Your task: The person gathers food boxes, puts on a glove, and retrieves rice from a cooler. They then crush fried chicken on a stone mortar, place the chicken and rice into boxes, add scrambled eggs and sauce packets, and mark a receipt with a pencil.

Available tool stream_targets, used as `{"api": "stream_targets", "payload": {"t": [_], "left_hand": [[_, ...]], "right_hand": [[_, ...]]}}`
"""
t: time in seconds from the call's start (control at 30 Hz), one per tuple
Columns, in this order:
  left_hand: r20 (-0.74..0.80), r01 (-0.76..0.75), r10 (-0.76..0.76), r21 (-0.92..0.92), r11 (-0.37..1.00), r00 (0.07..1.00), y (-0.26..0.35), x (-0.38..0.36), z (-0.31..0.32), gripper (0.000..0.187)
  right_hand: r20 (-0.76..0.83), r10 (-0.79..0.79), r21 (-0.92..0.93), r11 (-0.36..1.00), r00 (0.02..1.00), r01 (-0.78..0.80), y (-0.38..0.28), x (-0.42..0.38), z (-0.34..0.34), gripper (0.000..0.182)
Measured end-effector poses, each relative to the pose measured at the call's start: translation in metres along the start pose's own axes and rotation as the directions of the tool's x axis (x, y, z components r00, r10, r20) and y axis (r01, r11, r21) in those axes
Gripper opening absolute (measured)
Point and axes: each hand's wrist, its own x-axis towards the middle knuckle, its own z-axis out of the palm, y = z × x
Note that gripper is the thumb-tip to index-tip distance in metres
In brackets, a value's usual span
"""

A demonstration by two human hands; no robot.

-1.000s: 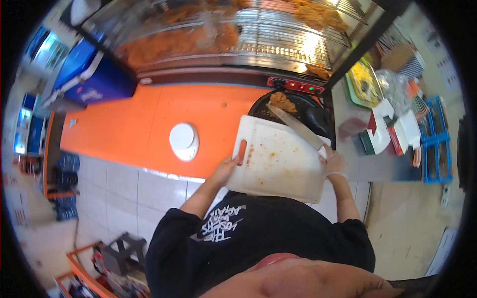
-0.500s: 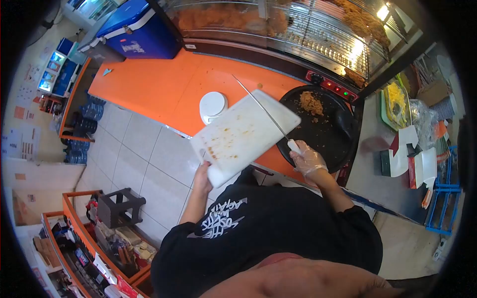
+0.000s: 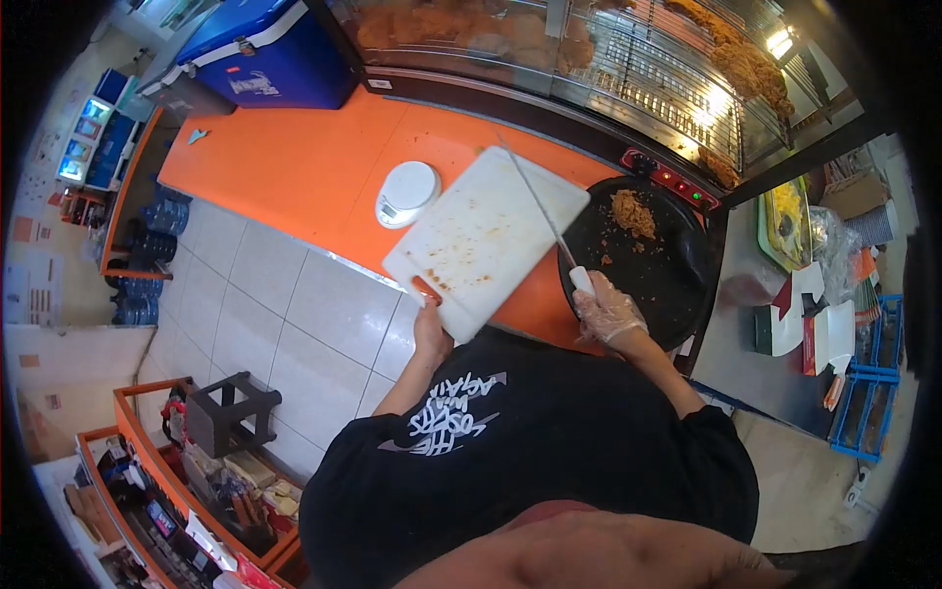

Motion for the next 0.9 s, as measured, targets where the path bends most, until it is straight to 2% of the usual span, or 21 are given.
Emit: {"api": "stream_targets", "payload": {"t": [0.13,0.17,0.23,0.27,0.3,0.37,0.4,0.47,0.5,0.53,0.57,0.6,0.63,0.67,0.7,0.73,0.77,0.8,0.83,0.87,0.9], "left_hand": [[0.041,-0.076,0.074,0.038,0.996,0.996,0.010,0.022,-0.012,0.037],[0.118,-0.120,0.059,0.617,0.778,0.991,0.017,0.021,-0.019,0.035],[0.270,-0.219,0.063,0.599,0.770,0.961,0.012,0.038,-0.024,0.035],[0.351,-0.350,-0.001,0.934,-0.070,0.937,0.036,0.018,0.010,0.032],[0.406,-0.375,-0.025,0.816,-0.440,0.913,0.026,0.034,-0.004,0.025],[0.235,-0.119,-0.284,0.920,0.373,0.930,0.009,0.064,-0.031,0.020],[0.255,-0.140,-0.289,0.921,0.365,0.923,0.013,0.064,-0.022,0.020],[0.277,-0.245,-0.427,0.961,0.130,0.861,0.034,0.045,0.014,0.020],[0.286,-0.255,-0.433,0.958,0.129,0.855,0.047,0.041,0.036,0.020],[0.181,-0.276,-0.527,0.955,-0.107,0.830,0.061,0.041,0.059,0.019],[0.049,-0.301,-0.592,0.893,-0.335,0.805,0.073,0.044,0.067,0.020],[0.338,-0.583,-0.525,0.697,-0.419,0.781,0.072,0.079,0.035,0.026],[0.283,-0.339,-0.362,0.936,-0.100,0.888,0.092,0.077,0.062,0.023],[0.388,-0.392,-0.243,0.919,0.033,0.889,0.108,0.077,0.096,0.024],[0.506,-0.512,-0.117,0.859,-0.022,0.854,0.118,0.094,0.122,0.026],[0.705,-0.694,0.064,0.708,-0.133,0.707,0.129,0.103,0.159,0.029],[0.700,-0.666,0.167,0.713,-0.219,0.694,0.142,0.097,0.212,0.030],[0.765,-0.776,0.199,0.630,-0.033,0.612,0.148,0.116,0.240,0.029],[0.753,-0.796,0.279,0.600,0.082,0.596,0.152,0.115,0.282,0.027],[0.825,-0.901,0.416,0.433,-0.029,0.383,0.153,0.111,0.320,0.029],[0.805,-0.932,0.528,0.356,-0.069,0.268,0.146,0.132,0.346,0.032]], "right_hand": [[-0.037,-0.118,-0.316,0.943,0.992,0.100,-0.002,0.049,0.024,0.036],[-0.099,-0.179,-0.372,0.919,0.979,0.131,-0.002,0.064,0.033,0.037],[0.003,-0.137,-0.389,0.912,0.991,0.127,-0.015,0.091,0.040,0.039],[-0.046,-0.136,-0.427,0.898,0.990,0.104,-0.022,0.102,0.048,0.040],[-0.086,-0.136,-0.464,0.882,0.987,0.081,-0.028,0.110,0.051,0.040],[-0.053,-0.157,-0.510,0.853,0.986,0.108,-0.037,0.119,0.042,0.038],[0.019,-0.195,-0.569,0.804,0.981,0.171,-0.039,0.123,0.035,0.036],[-0.119,-0.306,-0.719,0.683,0.945,0.131,-0.053,0.133,-0.006,0.025],[-0.250,-0.415,-0.814,0.579,0.875,0.042,-0.074,0.125,-0.057,0.023],[-0.573,-0.609,-0.732,0.681,0.548,-0.008,-0.058,0.134,-0.103,0.025],[-0.759,-0.251,-0.365,0.928,0.601,-0.074,-0.106,0.082,-0.149,0.031],[-0.804,-0.503,-0.584,0.768,0.316,-0.264,-0.084,0.097,-0.191,0.041],[-0.768,-0.596,-0.640,0.726,0.236,-0.250,-0.075,0.109,-0.245,0.047],[-0.813,-0.455,-0.556,0.793,0.363,-0.250,-0.105,0.086,-0.255,0.042],[-0.823,-0.303,-0.465,0.846,0.481,-0.262,-0.130,0.067,-0.260,0.038],[-0.818,-0.308,-0.469,0.846,0.487,-0.252,-0.130,0.073,-0.265,0.038],[-0.815,-0.262,-0.460,0.834,0.516,-0.305,-0.129,0.083,-0.275,0.040],[-0.814,-0.215,-0.453,0.817,0.540,-0.357,-0.126,0.094,-0.284,0.042],[-0.688,-0.432,-0.642,0.738,0.583,-0.210,-0.109,0.104,-0.291,0.043],[-0.745,-0.427,-0.587,0.785,0.513,-0.199,-0.097,0.098,-0.282,0.046],[-0.798,-0.409,-0.529,0.827,0.443,-0.190,-0.085,0.083,-0.264,0.050]]}}
